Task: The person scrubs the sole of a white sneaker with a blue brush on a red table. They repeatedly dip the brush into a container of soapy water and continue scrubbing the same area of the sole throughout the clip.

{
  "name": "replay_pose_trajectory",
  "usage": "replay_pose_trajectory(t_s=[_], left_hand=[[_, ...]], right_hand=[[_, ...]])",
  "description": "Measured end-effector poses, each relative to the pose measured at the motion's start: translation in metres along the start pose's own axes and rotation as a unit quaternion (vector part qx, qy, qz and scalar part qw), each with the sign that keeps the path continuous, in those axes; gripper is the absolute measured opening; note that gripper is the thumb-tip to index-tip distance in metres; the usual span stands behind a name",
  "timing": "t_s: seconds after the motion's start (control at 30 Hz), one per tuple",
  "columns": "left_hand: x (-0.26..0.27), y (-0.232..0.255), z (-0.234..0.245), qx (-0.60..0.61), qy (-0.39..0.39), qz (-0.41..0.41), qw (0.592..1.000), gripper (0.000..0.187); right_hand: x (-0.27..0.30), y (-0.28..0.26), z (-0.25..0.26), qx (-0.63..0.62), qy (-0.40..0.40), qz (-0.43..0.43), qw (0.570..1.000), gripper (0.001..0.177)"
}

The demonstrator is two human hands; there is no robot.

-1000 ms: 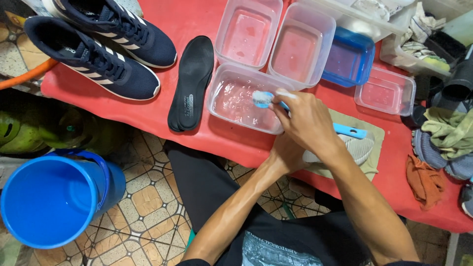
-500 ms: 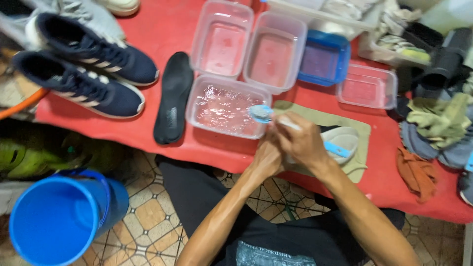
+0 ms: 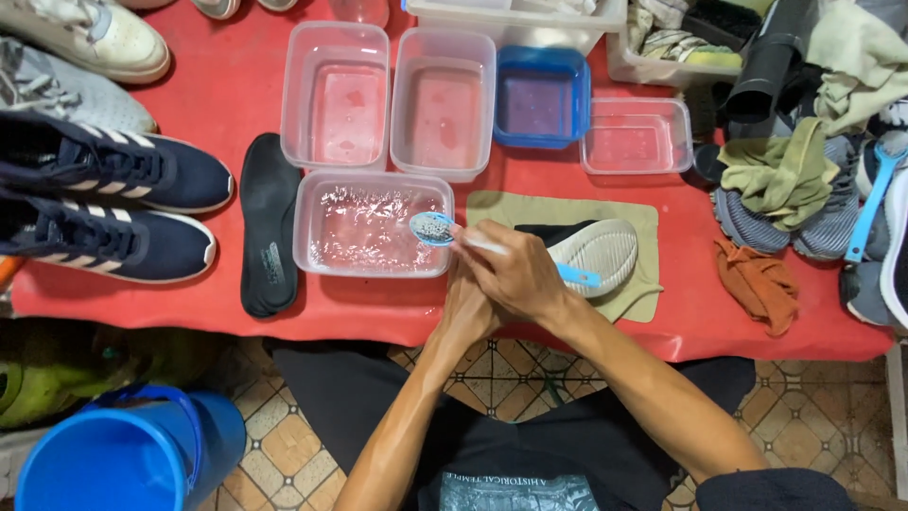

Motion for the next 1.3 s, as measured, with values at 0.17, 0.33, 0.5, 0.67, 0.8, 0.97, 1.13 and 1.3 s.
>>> replay_pose_trajectory(t_s=[0.17, 0.33, 0.5, 0.67, 0.8, 0.97, 1.13, 1.3], left_hand=[[0.006, -0.002, 0.005, -0.005, -0.008, 0.023, 1.0, 0.079], [0.01, -0.007, 0.01, -0.009, -0.014, 0.056, 0.998, 0.079], [0.004, 0.005, 0.031, -0.031, -0.016, 0.069, 0.997, 0.091], [-0.004, 0.032, 0.06, -0.027, -0.015, 0.086, 0.996, 0.099], [0.014, -0.017, -0.006, -0.005, -0.028, 0.076, 0.997, 0.095], [-0.003, 0.03, 0.059, -0.017, -0.023, 0.074, 0.997, 0.092], [-0.006, 0.034, 0.065, -0.018, -0.024, 0.07, 0.997, 0.09], [-0.006, 0.045, 0.075, -0.015, -0.041, 0.092, 0.995, 0.09]], right_hand=[[-0.002, -0.001, 0.002, -0.01, -0.041, -0.002, 0.999, 0.02], [0.005, 0.021, -0.002, 0.041, -0.033, 0.013, 0.999, 0.019], [0.002, 0.012, 0.024, 0.007, -0.009, 0.024, 1.0, 0.016], [-0.002, 0.024, 0.016, -0.028, 0.015, 0.027, 0.999, 0.014], [-0.003, 0.012, 0.022, -0.064, -0.003, 0.029, 0.998, 0.009], [-0.003, 0.02, 0.021, -0.115, 0.037, 0.037, 0.992, 0.008], [-0.001, 0.022, 0.025, -0.15, 0.089, 0.041, 0.984, 0.004], [0.006, 0.024, 0.018, -0.143, 0.073, 0.029, 0.987, 0.005]])
Point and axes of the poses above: each hand's wrist, its own x-axis away from the middle knuckle, its own z-axis out of the back of the hand, y = z × x, the point moved 6 cm from there along -x, towards the middle knuckle, and after that the axes turned 12 degrees about -z, right-handed, at the moved point
